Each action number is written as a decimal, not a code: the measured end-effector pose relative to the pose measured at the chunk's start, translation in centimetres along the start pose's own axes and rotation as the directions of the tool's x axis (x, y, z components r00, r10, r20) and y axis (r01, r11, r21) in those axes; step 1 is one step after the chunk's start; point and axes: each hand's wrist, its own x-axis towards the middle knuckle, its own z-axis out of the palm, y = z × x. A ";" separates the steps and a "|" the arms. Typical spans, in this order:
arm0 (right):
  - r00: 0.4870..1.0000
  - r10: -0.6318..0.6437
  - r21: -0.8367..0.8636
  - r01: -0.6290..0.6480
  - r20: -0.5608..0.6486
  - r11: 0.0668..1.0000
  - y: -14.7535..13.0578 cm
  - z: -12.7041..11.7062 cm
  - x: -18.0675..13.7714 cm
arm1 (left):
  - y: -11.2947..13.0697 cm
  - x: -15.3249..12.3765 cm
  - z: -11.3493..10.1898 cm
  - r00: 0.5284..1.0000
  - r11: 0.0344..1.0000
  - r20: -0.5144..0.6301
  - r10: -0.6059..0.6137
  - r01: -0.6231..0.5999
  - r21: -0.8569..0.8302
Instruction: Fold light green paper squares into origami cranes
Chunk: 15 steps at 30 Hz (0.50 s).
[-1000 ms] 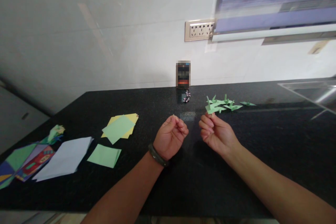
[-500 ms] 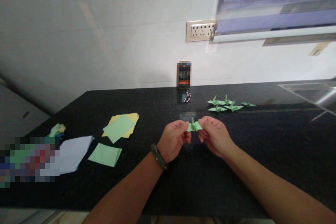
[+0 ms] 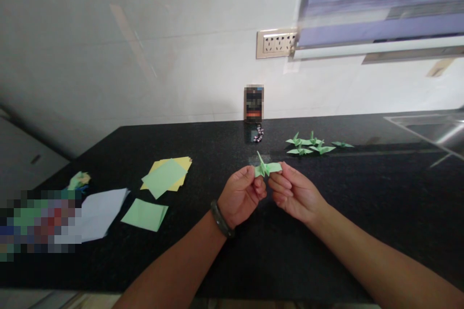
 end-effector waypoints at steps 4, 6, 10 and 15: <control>0.999 -0.021 0.022 0.021 -0.033 1.000 0.0 -0.1 0.2 | 0.0 0.0 0.0 1.000 1.000 0.016 0.011 -0.011 -0.010; 0.998 -0.041 0.038 0.043 -0.055 0.998 -0.1 -0.1 0.3 | -0.1 0.1 0.0 1.000 1.000 0.018 0.012 -0.011 -0.020; 0.991 -0.081 0.033 0.085 -0.105 0.996 -0.2 -0.1 0.5 | -0.1 0.2 0.0 1.000 1.000 -0.024 0.005 -0.006 -0.009; 0.984 -0.075 -0.005 0.076 -0.159 0.997 -0.3 -0.5 0.8 | 0.2 0.2 0.0 0.995 0.999 -0.085 0.046 -0.045 0.008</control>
